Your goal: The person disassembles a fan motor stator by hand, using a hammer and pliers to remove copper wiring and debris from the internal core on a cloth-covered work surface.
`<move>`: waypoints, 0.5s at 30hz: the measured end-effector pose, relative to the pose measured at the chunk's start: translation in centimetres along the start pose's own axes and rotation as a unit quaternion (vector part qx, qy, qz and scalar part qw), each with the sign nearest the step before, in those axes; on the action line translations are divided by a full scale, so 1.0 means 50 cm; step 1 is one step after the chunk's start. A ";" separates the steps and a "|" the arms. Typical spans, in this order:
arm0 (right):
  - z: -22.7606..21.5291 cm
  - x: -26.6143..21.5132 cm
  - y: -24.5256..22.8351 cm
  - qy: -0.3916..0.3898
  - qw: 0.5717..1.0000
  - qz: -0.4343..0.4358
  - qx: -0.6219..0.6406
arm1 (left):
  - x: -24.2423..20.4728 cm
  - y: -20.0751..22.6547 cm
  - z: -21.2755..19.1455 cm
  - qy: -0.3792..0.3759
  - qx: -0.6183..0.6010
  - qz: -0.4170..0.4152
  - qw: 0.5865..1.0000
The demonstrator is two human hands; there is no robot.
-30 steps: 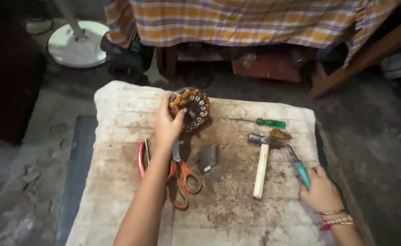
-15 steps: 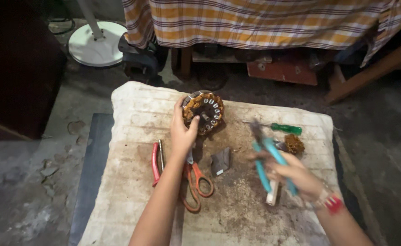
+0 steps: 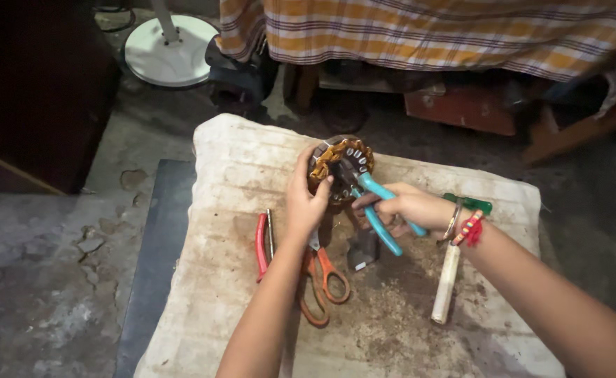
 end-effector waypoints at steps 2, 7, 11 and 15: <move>0.001 -0.002 -0.008 0.007 1.000 0.006 -0.018 | 0.003 -0.004 -0.005 0.004 -0.005 0.001 1.000; -0.008 0.015 -0.003 -0.013 0.996 -0.064 -0.059 | 0.007 -0.001 -0.009 0.003 -0.021 -0.003 1.000; -0.016 0.024 -0.005 -0.003 0.987 -0.096 -0.131 | 0.010 0.006 -0.015 -0.002 -0.022 0.015 1.000; -0.013 0.014 -0.012 0.040 0.981 -0.050 -0.185 | 0.009 0.006 -0.015 0.005 -0.019 0.007 1.000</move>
Point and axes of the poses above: each hand's wrist, its own x-axis towards the middle knuckle, its own z-axis out of the palm, y = z × x, the point moved 5 cm from there along x, towards the middle knuckle, and after that the axes turned 6 degrees about -x, right-handed, at the moved point
